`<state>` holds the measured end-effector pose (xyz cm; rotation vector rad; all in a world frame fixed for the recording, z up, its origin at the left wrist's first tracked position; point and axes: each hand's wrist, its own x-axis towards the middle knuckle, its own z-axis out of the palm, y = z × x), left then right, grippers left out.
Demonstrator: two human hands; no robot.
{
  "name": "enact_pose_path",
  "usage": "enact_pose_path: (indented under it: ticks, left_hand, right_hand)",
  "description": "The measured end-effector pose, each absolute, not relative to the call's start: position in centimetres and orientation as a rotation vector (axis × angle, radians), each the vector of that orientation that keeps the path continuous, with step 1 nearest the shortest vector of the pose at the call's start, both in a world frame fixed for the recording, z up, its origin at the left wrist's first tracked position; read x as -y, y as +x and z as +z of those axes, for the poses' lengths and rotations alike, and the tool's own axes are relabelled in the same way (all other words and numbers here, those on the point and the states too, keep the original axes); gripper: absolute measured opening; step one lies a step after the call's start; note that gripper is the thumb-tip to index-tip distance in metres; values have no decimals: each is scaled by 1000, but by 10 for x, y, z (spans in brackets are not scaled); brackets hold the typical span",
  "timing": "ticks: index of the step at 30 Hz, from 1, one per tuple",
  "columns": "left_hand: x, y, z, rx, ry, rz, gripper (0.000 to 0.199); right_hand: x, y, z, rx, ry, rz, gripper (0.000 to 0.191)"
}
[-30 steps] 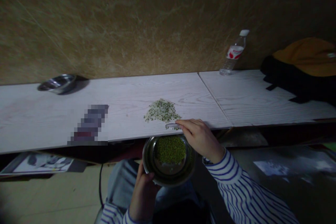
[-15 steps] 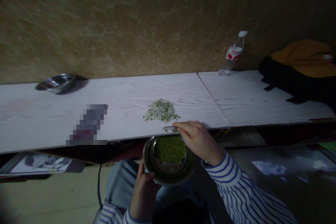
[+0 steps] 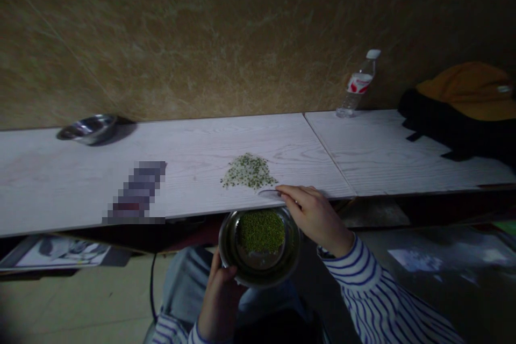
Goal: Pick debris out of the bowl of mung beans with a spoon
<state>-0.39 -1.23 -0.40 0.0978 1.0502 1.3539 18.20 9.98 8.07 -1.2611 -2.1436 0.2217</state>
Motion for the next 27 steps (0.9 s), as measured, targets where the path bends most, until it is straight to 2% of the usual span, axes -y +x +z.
enact_pose_path:
  ticks: [12, 27]
  left_hand:
    - [11, -5, -10, -1054, 72, 1348, 71]
    - [7, -4, -14, -1073, 29, 1342, 80]
  right_hand:
    - [-129, 163, 73, 2222, -1131, 236, 27]
    - [-172, 156, 70, 2181, -1136, 276, 27]
